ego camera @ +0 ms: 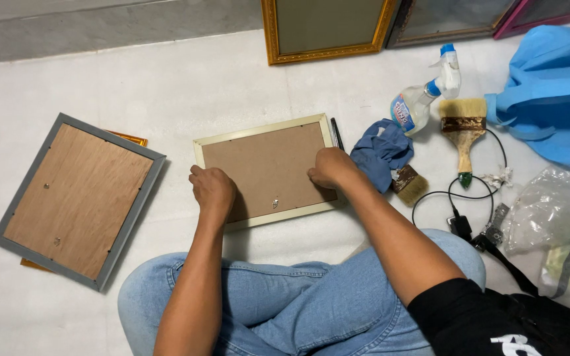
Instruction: Preparing a picture frame by cleaning the glass and frame components using a brush and glass cleaner.
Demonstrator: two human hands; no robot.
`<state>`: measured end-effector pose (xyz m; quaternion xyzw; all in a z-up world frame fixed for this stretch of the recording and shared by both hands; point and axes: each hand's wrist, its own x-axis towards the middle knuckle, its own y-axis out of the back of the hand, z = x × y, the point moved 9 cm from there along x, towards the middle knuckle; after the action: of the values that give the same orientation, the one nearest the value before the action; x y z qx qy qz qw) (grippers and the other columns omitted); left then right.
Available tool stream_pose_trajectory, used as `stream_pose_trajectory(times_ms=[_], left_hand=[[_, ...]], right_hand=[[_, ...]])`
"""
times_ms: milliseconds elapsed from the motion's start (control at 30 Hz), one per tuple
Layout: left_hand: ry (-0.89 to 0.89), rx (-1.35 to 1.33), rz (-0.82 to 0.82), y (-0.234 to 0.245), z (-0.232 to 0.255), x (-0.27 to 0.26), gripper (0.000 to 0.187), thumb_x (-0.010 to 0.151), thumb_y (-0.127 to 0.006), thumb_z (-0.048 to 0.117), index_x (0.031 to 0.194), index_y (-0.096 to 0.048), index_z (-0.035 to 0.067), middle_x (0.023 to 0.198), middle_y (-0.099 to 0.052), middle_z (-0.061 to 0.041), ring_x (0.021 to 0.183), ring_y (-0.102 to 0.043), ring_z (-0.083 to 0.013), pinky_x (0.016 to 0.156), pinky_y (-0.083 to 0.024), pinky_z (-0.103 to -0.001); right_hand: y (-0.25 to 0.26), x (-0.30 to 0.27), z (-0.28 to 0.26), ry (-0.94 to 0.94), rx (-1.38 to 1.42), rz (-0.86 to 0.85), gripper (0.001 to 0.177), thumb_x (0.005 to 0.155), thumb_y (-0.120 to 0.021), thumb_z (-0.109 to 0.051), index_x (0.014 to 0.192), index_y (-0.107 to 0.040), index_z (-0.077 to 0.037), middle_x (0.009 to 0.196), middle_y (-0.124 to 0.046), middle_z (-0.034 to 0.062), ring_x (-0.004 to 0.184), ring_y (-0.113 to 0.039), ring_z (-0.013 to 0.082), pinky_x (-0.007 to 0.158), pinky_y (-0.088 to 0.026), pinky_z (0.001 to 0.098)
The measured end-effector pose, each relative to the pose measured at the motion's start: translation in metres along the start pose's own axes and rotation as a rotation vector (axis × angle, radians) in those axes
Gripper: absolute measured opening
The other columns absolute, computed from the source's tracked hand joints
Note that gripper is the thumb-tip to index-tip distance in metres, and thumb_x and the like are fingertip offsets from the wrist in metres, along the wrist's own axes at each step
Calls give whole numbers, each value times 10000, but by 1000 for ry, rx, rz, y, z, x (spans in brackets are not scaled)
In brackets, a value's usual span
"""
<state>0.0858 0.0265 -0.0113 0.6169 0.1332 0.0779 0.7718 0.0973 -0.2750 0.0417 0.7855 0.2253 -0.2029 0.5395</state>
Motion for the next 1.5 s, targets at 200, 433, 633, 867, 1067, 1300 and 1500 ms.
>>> stream_pose_trajectory(times_ms=[200, 433, 633, 867, 1067, 1300, 1500], left_hand=[[180, -195, -41, 21, -2, -2, 372, 737, -815, 83, 947, -631, -161, 1058, -514, -299, 996, -591, -553, 847, -582, -594], [345, -521, -57, 26, -29, -4, 525, 853, -754, 274, 1194, -525, -54, 1159, -590, -292, 1178, -592, -535, 997, -511, -596], [370, -610, 1, 11, -39, 3, 363, 872, -687, 297, 1075, -670, -3, 1021, -692, -219, 1078, -684, -457, 940, -556, -554], [389, -718, -58, 17, -35, 2, 449, 926, -672, 346, 1177, -672, -26, 1045, -722, -219, 1107, -692, -427, 945, -560, -561], [348, -661, -73, 38, -26, -3, 465, 995, -550, 353, 1229, -665, -32, 1092, -717, -232, 1144, -674, -437, 964, -543, -568], [327, -698, -31, 68, -7, -18, 436, 1021, -511, 346, 1174, -660, -34, 1032, -709, -218, 1095, -691, -435, 923, -547, -561], [299, -741, 46, 84, -1, -25, 429, 1031, -492, 374, 1092, -660, -17, 930, -685, -193, 1020, -697, -409, 893, -536, -542]], right_hand=[[-5, 7, 1, 17, -88, -14, 461, 925, -680, -324, 1081, -757, 103, 1073, -737, 330, 1109, -704, 458, 901, -594, 505], [-11, 13, 1, 57, -175, -19, 483, 920, -665, -331, 1115, -762, 100, 1106, -739, 328, 1138, -693, 468, 929, -575, 524], [-7, 11, 1, 53, -194, -30, 478, 920, -653, -327, 1135, -777, 82, 1125, -747, 322, 1156, -685, 476, 953, -568, 521], [-3, 6, 2, 57, -164, -28, 501, 919, -653, -327, 1216, -749, 64, 1188, -735, 313, 1206, -654, 484, 997, -541, 527], [-6, 16, 19, 24, -88, 18, 451, 922, -662, -302, 1232, -753, 13, 1194, -739, 273, 1203, -654, 465, 975, -546, 519], [-9, 15, 26, 18, -19, -8, 468, 891, -673, -254, 1282, -727, -3, 1221, -729, 270, 1220, -639, 464, 993, -537, 522], [-3, 17, 32, -3, 28, -9, 468, 886, -643, -234, 1316, -718, -66, 1259, -720, 233, 1244, -631, 429, 1011, -527, 508]])
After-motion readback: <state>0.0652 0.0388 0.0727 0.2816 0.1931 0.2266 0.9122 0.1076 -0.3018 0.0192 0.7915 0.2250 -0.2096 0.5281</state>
